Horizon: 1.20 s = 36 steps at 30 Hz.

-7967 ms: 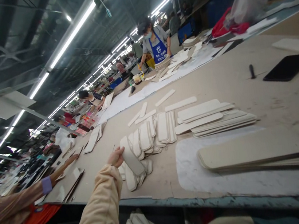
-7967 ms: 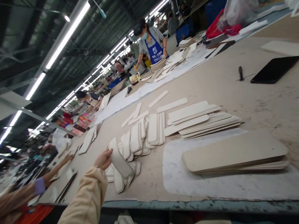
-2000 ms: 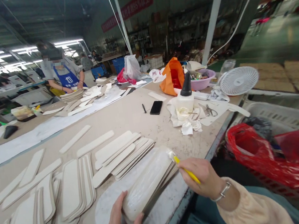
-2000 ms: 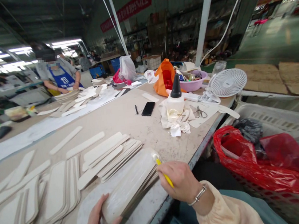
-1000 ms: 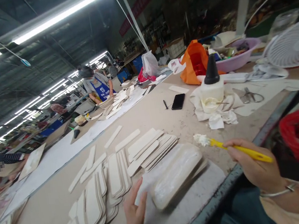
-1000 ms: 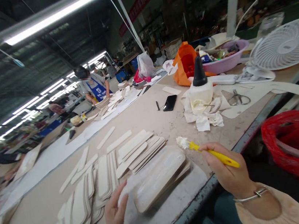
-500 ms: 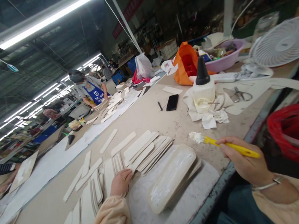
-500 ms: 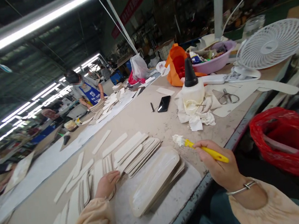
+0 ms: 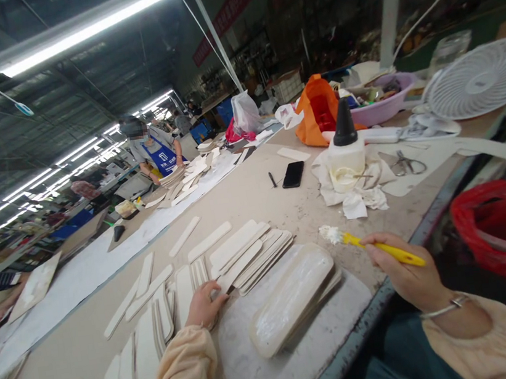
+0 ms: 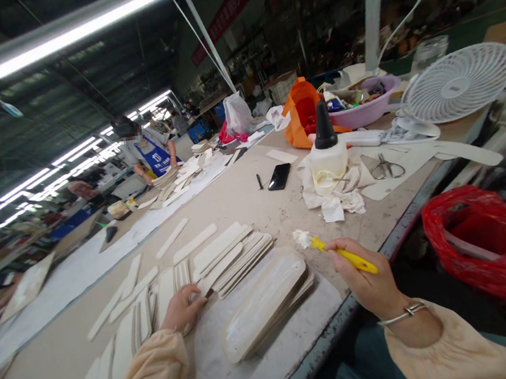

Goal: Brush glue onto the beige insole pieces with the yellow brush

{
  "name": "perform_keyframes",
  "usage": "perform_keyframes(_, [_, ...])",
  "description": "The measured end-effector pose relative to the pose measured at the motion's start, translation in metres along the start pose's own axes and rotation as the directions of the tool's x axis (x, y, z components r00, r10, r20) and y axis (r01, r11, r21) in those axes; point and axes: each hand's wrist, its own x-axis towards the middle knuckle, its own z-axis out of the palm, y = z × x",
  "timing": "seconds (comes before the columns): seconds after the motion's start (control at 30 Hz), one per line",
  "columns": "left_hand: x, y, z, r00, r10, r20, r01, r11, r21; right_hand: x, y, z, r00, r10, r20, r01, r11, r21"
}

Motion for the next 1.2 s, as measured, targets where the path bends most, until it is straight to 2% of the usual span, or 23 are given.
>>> perform_keyframes(0.17, [-0.007,0.007,-0.009,0.997,0.060,-0.043,-0.062,0.998,-0.029,-0.001,0.002,0.003,1.000,0.001,0.002,-0.001,1.000,0.017])
perform_keyframes(0.3, [-0.017,0.019,-0.020,0.979,0.038,-0.200,-0.046,0.998,-0.037,-0.003,0.002,0.006,0.999,0.004,-0.049,0.000,0.997,0.072])
perform_keyframes(0.4, [-0.033,0.041,-0.037,0.952,-0.008,-0.306,-0.013,0.998,-0.066,-0.002,-0.001,0.011,0.997,-0.006,-0.074,0.019,0.984,0.177])
perform_keyframes(0.5, [-0.054,0.075,-0.057,0.939,-0.015,-0.343,-0.043,0.986,-0.160,0.001,-0.007,0.018,0.999,0.006,-0.044,0.007,0.959,0.283])
perform_keyframes(0.57, [-0.066,0.101,-0.068,0.961,0.054,-0.272,-0.127,0.958,-0.258,0.001,-0.012,0.024,0.998,0.066,0.014,-0.066,0.931,0.358])
perform_keyframes(0.67, [-0.075,0.136,-0.072,0.977,0.199,-0.077,-0.213,0.907,-0.362,-0.002,-0.018,0.033,0.975,0.143,0.169,-0.209,0.848,0.488])
perform_keyframes(0.77, [-0.074,0.159,-0.063,0.969,0.224,0.107,-0.156,0.884,-0.440,-0.007,-0.019,0.038,0.945,0.139,0.296,-0.291,0.766,0.573])
perform_keyframes(0.87, [-0.071,0.171,-0.053,0.947,0.202,0.251,-0.058,0.873,-0.484,-0.009,-0.017,0.041,0.947,0.150,0.285,-0.289,0.785,0.548])
perform_keyframes(0.93, [-0.067,0.173,-0.048,0.946,0.197,0.259,-0.046,0.869,-0.493,-0.007,-0.016,0.042,0.960,0.174,0.222,-0.260,0.848,0.461])
perform_keyframes(1.03, [-0.061,0.170,-0.044,0.968,0.169,0.188,-0.042,0.842,-0.538,-0.001,-0.017,0.048,0.975,0.192,0.111,-0.216,0.930,0.296])
perform_keyframes(1.1, [-0.057,0.164,-0.041,0.984,0.111,0.140,-0.012,0.824,-0.567,0.003,-0.018,0.053,0.983,0.173,0.061,-0.182,0.961,0.209])
perform_keyframes(1.2, [-0.057,0.152,-0.036,0.997,-0.007,0.079,0.052,0.810,-0.585,0.005,-0.019,0.062,0.989,0.140,0.048,-0.145,0.982,0.121])
